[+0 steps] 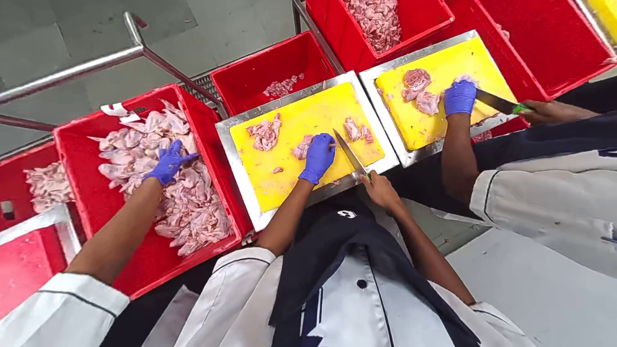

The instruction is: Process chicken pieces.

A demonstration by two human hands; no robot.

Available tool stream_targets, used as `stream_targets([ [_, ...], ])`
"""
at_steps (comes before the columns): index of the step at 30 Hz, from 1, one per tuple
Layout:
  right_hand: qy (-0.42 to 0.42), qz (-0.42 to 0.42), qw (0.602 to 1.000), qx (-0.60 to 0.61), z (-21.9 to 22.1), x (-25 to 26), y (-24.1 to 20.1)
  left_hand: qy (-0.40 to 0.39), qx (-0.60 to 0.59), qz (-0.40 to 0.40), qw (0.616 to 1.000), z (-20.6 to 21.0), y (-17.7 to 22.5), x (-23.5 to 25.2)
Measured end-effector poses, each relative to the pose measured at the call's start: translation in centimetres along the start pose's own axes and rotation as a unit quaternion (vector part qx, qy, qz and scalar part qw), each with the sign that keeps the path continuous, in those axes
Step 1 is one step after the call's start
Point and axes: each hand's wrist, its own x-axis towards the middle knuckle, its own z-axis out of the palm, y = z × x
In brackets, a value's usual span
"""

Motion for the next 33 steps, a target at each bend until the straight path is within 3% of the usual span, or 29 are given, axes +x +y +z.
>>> stream_targets([
  [1, 0.004, 0.008, 1.0, -0.005, -0.1, -0.2, 0.7, 0.212, -0.03, 0.122, 0.969, 6.8, -5.1, 3.5],
  [2, 0.01, 0.016, 1.0, -0.012, -0.2, -0.6, 1.0, 0.255, -0.056, 0.153, 0.953, 9.6, -7.3, 5.6],
  [5, 0.035, 0.025, 0.998, -0.034, -0.3, -2.2, 0.2, 0.227, -0.068, 0.145, 0.961, 10.5, -8.2, 6.1],
  [9, -0.014, 0.043, 0.996, -0.072, -0.2, -3.3, -1.4, 0.214, -0.053, 0.148, 0.964, 9.7, -7.6, 6.1],
  [17, 0.009, 0.024, 0.999, -0.047, 1.0, 1.1, -5.3, 0.179, -0.031, 0.197, 0.963, 9.4, -7.6, 6.4],
  [21, -0.033, 0.03, 0.999, 0.002, 1.6, -1.6, 0.0, 0.226, -0.034, 0.14, 0.964, 10.0, -6.9, 6.1],
  [24, -0.067, 0.017, 0.993, 0.097, 1.9, -2.7, 5.2, 0.201, 0.024, 0.06, 0.978, 9.6, -6.1, 4.4],
  [27, -0.053, 0.047, 0.973, 0.22, 2.2, -3.4, 6.9, 0.17, 0.086, 0.029, 0.981, 9.9, -6.5, 1.8],
  [30, 0.01, 0.094, 0.964, 0.249, 1.8, -4.3, 7.5, 0.173, 0.068, 0.061, 0.981, 9.6, -6.6, 1.8],
  [33, 0.048, 0.085, 0.981, 0.168, 1.1, -5.2, 7.5, 0.216, 0.022, 0.159, 0.963, 7.9, -4.9, 4.9],
])
